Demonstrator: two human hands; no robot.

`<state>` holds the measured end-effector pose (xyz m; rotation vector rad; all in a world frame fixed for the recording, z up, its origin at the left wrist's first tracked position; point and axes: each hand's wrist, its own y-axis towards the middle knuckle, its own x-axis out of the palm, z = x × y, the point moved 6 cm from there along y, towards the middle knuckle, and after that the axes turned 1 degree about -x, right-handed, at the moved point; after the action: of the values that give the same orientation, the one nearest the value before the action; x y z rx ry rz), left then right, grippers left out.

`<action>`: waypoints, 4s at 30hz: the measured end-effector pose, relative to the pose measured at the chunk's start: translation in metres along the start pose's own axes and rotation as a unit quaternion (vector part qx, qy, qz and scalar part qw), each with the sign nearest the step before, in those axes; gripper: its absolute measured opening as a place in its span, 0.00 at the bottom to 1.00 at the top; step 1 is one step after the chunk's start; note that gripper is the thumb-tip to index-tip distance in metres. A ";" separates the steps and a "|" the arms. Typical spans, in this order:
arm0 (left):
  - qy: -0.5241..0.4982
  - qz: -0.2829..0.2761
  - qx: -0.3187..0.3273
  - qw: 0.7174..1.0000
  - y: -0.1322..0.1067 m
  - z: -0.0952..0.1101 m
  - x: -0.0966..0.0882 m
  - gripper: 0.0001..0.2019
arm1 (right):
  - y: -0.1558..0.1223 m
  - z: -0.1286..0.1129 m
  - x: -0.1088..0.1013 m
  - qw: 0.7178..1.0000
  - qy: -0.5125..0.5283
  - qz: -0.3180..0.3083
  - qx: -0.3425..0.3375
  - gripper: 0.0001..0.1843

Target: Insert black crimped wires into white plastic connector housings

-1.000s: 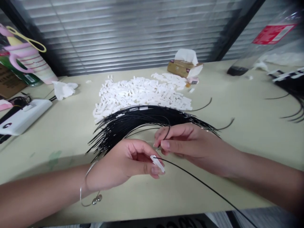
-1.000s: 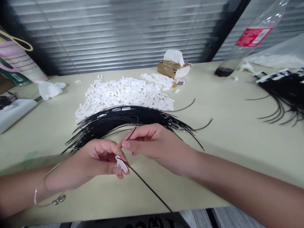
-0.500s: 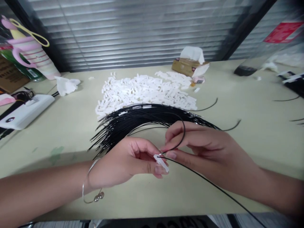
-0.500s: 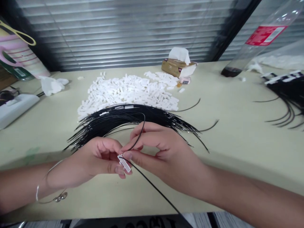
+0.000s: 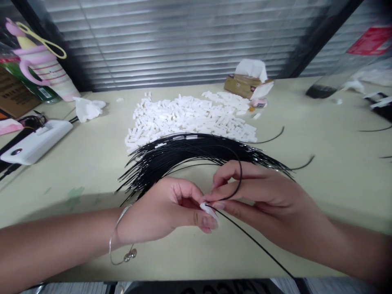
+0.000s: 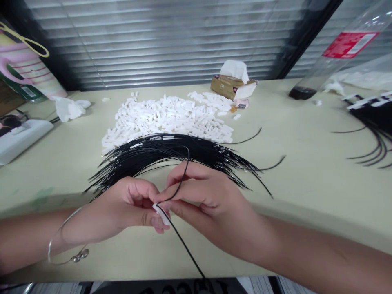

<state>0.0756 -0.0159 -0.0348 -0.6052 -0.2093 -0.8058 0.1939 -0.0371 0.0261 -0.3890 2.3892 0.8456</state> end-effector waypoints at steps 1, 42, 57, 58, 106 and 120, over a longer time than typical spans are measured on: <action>0.002 -0.001 -0.002 1.000 0.000 0.000 0.000 0.04 | 0.000 0.000 0.001 1.000 0.001 -0.001 -0.001 0.10; 0.131 0.068 0.023 0.989 -0.004 0.002 -0.001 0.04 | 0.001 0.007 0.014 0.998 0.007 -0.039 0.039 0.07; 0.041 0.033 -0.002 0.999 -0.004 0.000 0.001 0.06 | 0.016 0.064 -0.035 0.935 -0.252 -0.105 0.228 0.09; 0.039 0.031 0.000 0.999 -0.003 0.000 0.001 0.06 | 0.016 0.062 -0.034 0.931 -0.254 -0.114 0.237 0.10; 0.019 0.013 0.002 1.000 -0.003 0.000 0.001 0.05 | -0.008 -0.008 -0.011 0.969 -0.183 -0.089 -0.141 0.06; 0.030 0.015 -0.001 0.999 -0.003 0.001 0.001 0.04 | -0.008 -0.011 -0.007 0.967 -0.196 -0.072 -0.148 0.07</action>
<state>0.0739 -0.0173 -0.0321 -0.5847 -0.1436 -0.7939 0.1983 -0.0500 0.0338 -0.4572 1.8547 1.1029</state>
